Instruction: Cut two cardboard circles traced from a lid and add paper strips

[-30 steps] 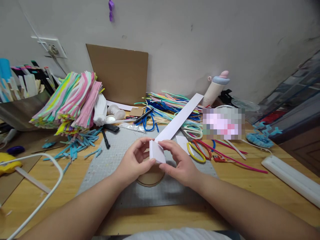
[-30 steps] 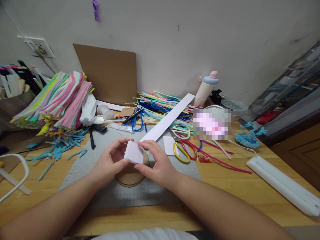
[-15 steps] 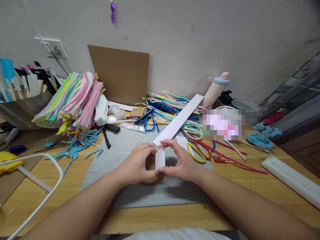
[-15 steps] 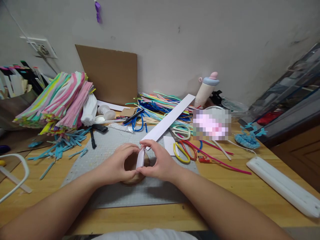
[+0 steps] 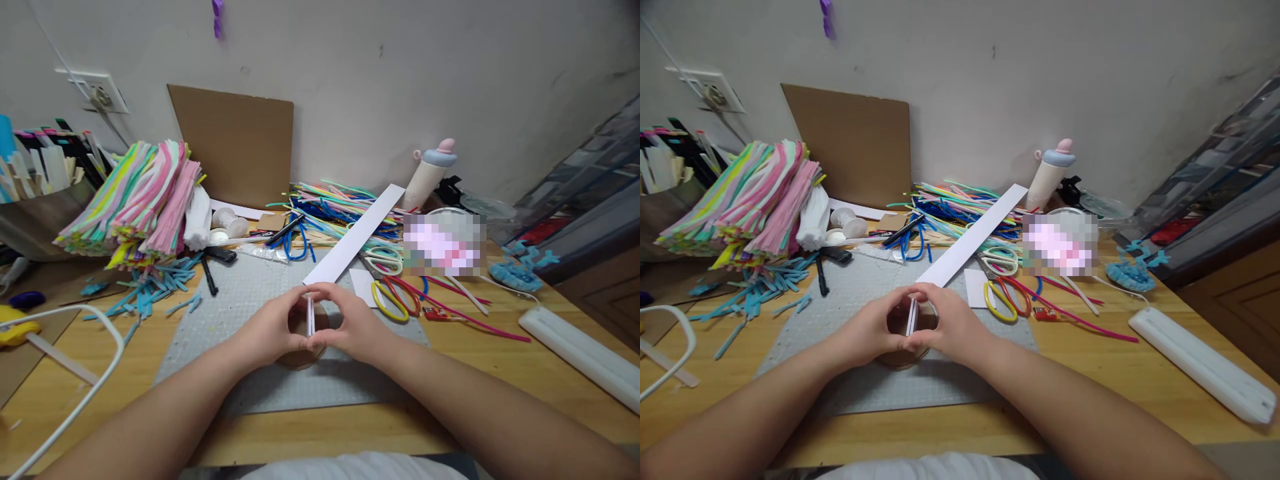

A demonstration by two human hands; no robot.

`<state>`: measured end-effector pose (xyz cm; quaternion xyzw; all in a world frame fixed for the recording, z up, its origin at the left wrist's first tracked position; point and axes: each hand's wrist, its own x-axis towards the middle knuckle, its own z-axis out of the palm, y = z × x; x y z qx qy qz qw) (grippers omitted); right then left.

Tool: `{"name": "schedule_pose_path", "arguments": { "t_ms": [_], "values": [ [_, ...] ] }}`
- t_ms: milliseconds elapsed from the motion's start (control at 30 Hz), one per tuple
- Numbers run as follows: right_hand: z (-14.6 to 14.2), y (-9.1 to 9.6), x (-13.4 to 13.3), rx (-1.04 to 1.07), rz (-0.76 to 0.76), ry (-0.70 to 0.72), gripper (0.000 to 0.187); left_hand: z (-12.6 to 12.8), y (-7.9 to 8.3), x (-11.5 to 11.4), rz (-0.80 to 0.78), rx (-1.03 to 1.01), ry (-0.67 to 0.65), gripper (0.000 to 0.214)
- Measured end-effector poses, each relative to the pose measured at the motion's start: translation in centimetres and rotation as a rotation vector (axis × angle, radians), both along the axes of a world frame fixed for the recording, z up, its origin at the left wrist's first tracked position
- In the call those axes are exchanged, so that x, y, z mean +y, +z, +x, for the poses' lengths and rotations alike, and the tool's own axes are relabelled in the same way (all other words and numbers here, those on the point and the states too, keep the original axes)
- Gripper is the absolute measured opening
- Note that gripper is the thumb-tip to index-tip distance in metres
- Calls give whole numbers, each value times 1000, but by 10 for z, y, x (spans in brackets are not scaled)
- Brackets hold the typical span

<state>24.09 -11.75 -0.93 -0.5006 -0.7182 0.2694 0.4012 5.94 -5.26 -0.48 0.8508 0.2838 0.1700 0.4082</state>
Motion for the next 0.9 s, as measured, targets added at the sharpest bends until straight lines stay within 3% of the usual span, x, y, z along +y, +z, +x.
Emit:
{"name": "schedule_pose_path", "arguments": {
  "t_ms": [133,300,433,567,900],
  "values": [
    [-1,-9,0,129,-11,30,75,1,-2,0,65,57,61,70],
    [-1,-11,2,63,-32,29,71,3,-2,1,156,125,118,59],
    [0,-6,3,-8,-25,-5,71,3,-4,2,203,151,113,55],
    [3,-3,6,47,-101,84,64,3,-8,1,236,164,111,56],
    [3,-12,7,98,-128,90,61,2,-5,-2,311,172,68,49]
  ]
}}
